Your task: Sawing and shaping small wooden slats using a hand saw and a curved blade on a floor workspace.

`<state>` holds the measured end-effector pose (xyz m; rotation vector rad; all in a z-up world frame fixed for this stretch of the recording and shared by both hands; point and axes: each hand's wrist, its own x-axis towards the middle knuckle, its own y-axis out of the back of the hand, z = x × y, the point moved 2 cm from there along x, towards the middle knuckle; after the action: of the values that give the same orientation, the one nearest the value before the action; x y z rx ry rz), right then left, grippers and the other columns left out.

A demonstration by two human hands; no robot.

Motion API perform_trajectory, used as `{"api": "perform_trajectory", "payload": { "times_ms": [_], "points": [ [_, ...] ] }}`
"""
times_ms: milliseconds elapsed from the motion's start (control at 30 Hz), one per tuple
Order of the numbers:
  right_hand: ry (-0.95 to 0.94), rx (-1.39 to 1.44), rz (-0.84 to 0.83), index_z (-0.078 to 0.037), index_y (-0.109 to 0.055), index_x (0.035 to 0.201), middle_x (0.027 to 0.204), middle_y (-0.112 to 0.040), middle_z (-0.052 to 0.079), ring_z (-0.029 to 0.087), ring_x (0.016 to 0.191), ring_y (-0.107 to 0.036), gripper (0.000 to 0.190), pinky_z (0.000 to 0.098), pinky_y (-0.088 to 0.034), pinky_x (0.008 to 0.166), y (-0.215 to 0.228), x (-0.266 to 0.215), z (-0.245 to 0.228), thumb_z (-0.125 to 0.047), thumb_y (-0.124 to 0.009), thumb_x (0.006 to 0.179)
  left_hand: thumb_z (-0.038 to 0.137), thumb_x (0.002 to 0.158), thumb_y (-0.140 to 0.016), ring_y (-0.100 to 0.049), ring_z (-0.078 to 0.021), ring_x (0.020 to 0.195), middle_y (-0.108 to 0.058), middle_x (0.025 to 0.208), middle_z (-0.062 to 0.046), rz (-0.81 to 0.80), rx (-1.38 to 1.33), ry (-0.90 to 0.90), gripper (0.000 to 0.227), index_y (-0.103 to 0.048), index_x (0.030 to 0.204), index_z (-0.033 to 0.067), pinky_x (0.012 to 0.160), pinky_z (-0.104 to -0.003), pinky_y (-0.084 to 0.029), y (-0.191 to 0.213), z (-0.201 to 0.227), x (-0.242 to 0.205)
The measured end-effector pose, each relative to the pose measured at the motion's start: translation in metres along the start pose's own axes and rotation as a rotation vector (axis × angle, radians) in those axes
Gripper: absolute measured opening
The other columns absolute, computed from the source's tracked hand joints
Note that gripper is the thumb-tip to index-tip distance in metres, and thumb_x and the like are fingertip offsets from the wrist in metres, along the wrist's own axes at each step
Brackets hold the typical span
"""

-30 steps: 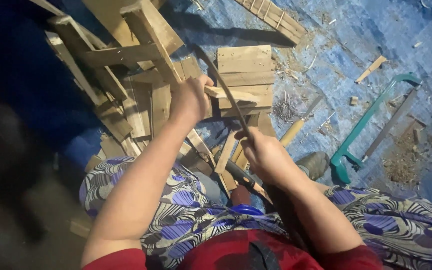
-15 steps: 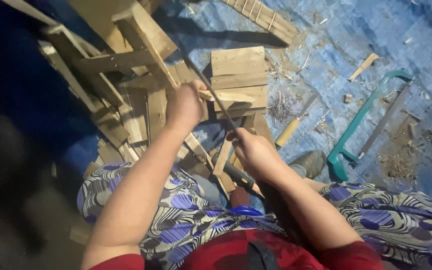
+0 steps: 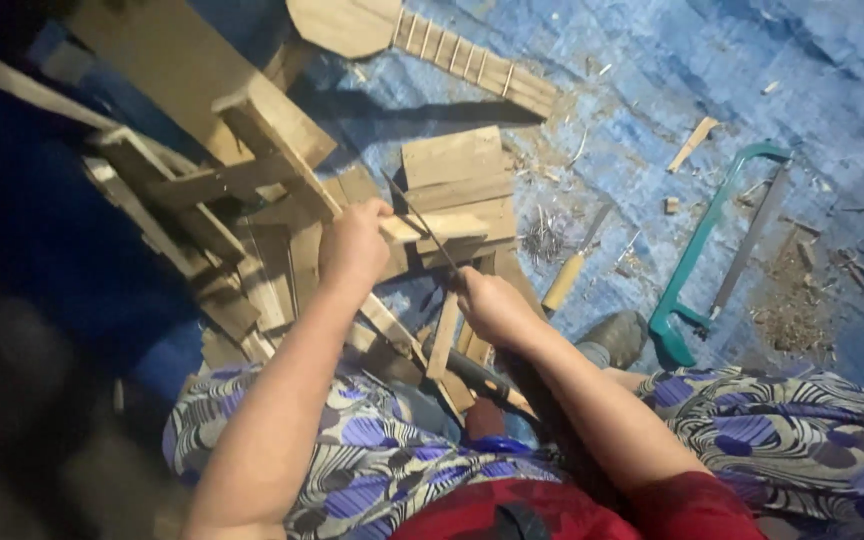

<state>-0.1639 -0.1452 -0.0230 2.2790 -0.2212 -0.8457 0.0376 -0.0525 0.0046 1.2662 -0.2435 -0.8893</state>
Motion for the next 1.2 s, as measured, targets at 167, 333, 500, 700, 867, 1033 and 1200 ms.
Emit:
{"api": "perform_trajectory", "payload": {
  "times_ms": [167, 333, 500, 700, 867, 1033, 1200],
  "points": [
    [-0.014, 0.02, -0.014, -0.007, -0.062, 0.126, 0.098, -0.075, 0.025, 0.044, 0.097, -0.075, 0.033, 0.0545, -0.058, 0.081, 0.001, 0.004, 0.003, -0.022, -0.055, 0.098, -0.002, 0.089, -0.057, -0.072, -0.0378, 0.107, -0.073, 0.102, -0.015, -0.004, -0.059, -0.001, 0.036, -0.071, 0.119, 0.0137, 0.094, -0.049, -0.059, 0.012, 0.005, -0.007],
    [0.04, 0.021, -0.036, -0.007, -0.06, 0.126, 0.097, -0.074, 0.027, 0.046, 0.094, -0.073, 0.032, 0.0546, -0.058, 0.08, 0.011, -0.014, -0.022, -0.022, -0.054, 0.099, 0.002, 0.089, -0.053, -0.072, -0.0379, 0.107, -0.075, 0.102, -0.015, -0.038, -0.08, 0.126, 0.038, -0.074, 0.116, 0.0204, 0.094, -0.05, -0.058, 0.017, -0.003, -0.005],
    [-0.013, -0.049, 0.019, -0.002, -0.061, 0.12, 0.096, -0.075, 0.027, 0.045, 0.094, -0.074, 0.033, 0.0536, -0.059, 0.079, -0.041, 0.054, 0.059, -0.026, -0.058, 0.098, 0.005, 0.087, -0.062, -0.071, -0.038, 0.111, -0.075, 0.109, -0.013, -0.036, -0.101, 0.13, 0.042, -0.071, 0.12, 0.0286, 0.099, -0.049, -0.056, 0.013, -0.009, 0.001],
    [0.01, -0.024, -0.05, -0.001, -0.058, 0.131, 0.1, -0.075, 0.027, 0.044, 0.095, -0.075, 0.04, 0.0533, -0.06, 0.08, 0.006, -0.013, -0.022, -0.02, -0.06, 0.096, -0.002, 0.091, -0.056, -0.071, -0.0398, 0.107, -0.075, 0.104, -0.018, 0.003, -0.087, 0.142, 0.036, -0.074, 0.115, 0.0177, 0.095, -0.051, -0.057, 0.021, -0.006, -0.013],
    [-0.089, 0.05, -0.004, -0.002, -0.069, 0.117, 0.092, -0.077, 0.021, 0.04, 0.093, -0.076, 0.031, 0.0491, -0.06, 0.077, -0.05, 0.06, 0.064, -0.023, -0.055, 0.099, -0.003, 0.084, -0.067, -0.068, -0.0341, 0.115, -0.072, 0.113, -0.008, 0.067, -0.083, 0.003, 0.042, -0.069, 0.115, 0.0246, 0.099, -0.049, -0.056, 0.012, -0.021, 0.001],
    [-0.145, 0.063, -0.021, 0.004, -0.068, 0.116, 0.095, -0.075, 0.027, 0.043, 0.096, -0.075, 0.029, 0.0508, -0.059, 0.079, -0.044, 0.061, 0.077, -0.016, -0.059, 0.098, 0.002, 0.082, -0.075, -0.065, -0.0318, 0.122, -0.068, 0.12, -0.009, -0.041, -0.137, 0.071, 0.045, -0.063, 0.12, 0.0239, 0.103, -0.046, -0.054, 0.013, -0.008, -0.004],
    [-0.157, 0.094, -0.013, 0.004, -0.069, 0.115, 0.093, -0.076, 0.025, 0.04, 0.09, -0.077, 0.029, 0.0485, -0.06, 0.076, -0.043, 0.071, 0.085, -0.016, -0.057, 0.098, 0.003, 0.072, -0.078, -0.054, -0.0441, 0.133, -0.056, 0.136, -0.024, -0.152, -0.441, 0.03, 0.069, -0.044, 0.131, 0.0119, 0.112, -0.053, -0.048, 0.028, 0.012, -0.013]
  ]
}}
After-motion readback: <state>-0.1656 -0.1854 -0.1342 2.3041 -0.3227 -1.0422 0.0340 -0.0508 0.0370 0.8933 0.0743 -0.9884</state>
